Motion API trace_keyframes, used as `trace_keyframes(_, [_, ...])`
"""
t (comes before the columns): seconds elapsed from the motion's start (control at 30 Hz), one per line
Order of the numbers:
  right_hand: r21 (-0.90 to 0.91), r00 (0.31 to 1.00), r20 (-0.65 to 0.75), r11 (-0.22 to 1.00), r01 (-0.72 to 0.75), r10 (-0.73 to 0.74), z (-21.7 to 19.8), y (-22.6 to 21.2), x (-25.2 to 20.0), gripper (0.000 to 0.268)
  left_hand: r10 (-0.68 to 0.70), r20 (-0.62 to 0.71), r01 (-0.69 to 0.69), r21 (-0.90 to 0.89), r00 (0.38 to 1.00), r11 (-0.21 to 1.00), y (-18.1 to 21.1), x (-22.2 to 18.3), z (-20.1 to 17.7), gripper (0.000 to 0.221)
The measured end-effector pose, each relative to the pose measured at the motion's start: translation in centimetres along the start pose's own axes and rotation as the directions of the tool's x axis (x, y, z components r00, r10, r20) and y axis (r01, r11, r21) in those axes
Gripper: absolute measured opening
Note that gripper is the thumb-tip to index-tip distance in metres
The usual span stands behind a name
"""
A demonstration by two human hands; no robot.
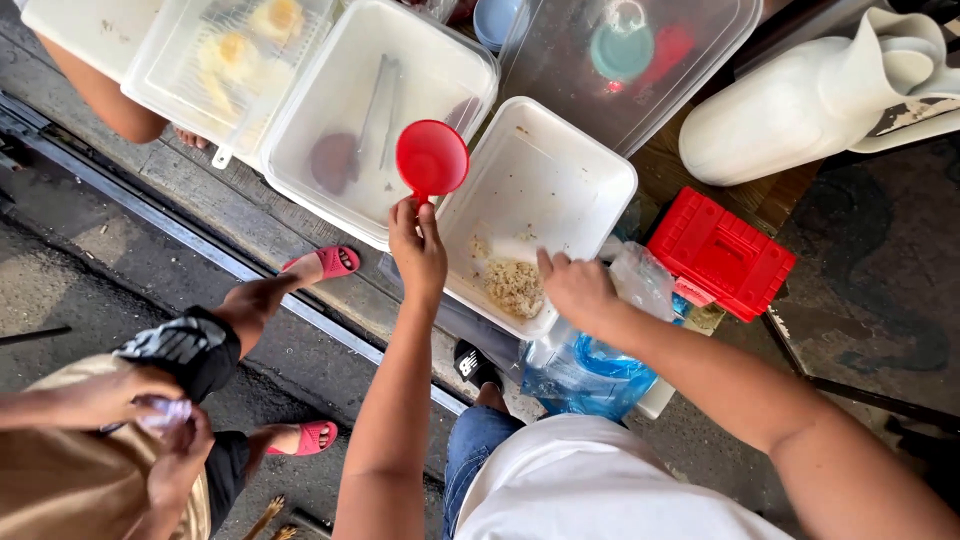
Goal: Preparing food orders by scooping rice and other items into plastic bags and handling customer payments at a street stall.
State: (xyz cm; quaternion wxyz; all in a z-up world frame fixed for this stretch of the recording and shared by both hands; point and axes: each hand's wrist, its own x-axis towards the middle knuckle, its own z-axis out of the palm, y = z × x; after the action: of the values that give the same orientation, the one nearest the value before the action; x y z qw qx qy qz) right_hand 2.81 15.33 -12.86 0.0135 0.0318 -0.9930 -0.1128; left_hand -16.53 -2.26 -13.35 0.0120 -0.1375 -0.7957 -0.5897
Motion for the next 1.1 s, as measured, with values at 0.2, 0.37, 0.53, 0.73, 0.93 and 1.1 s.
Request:
trace_keyframes(0.2, [0.139,0.945,0.327,0.99,-0.038,-0.009,-1.1,-1.0,4.5,0.056,-0.047,0.16,0.048,0.001,0.986,0.999,1.6,-1.0,0.3,0.026])
trace_keyframes(0.37, [0.016,0.956,0.282,0.996,0.083,-0.084,-2.7,0.9,-1.3,0.055,-0.091,0.198,0.101,-0.039,0.976,0.994,2.7,-5.6,-2.3,0.022])
trace_keyframes(0.53, [0.24,0.855,0.399,0.862,-0.447,0.332,-0.8,13.8,0.0,0.031,-0.222,0.192,0.261,-0.215,0.956,0.941,1.9,-11.2,-3.7,0.017])
trace_keyframes(0.73, [0.549,0.741,0.455,0.5,-0.67,0.494,4.0,17.4,1.7,0.027,-0.253,0.168,0.296,-0.33,0.953,0.896,3.6,-18.1,-3.9,0.02])
trace_keyframes(0.93, [0.584,0.476,0.776,-0.186,-0.79,0.413,4.2,14.2,4.6,0.006,-0.413,-0.093,0.356,-0.359,0.906,0.863,0.2,-26.2,-2.6,0.019])
trace_keyframes(1.1, [0.622,0.49,0.72,-0.145,-0.769,0.49,6.9,14.4,4.9,0.012,-0.523,-0.185,0.395,-0.464,0.832,0.793,0.9,-29.1,-2.7,0.021])
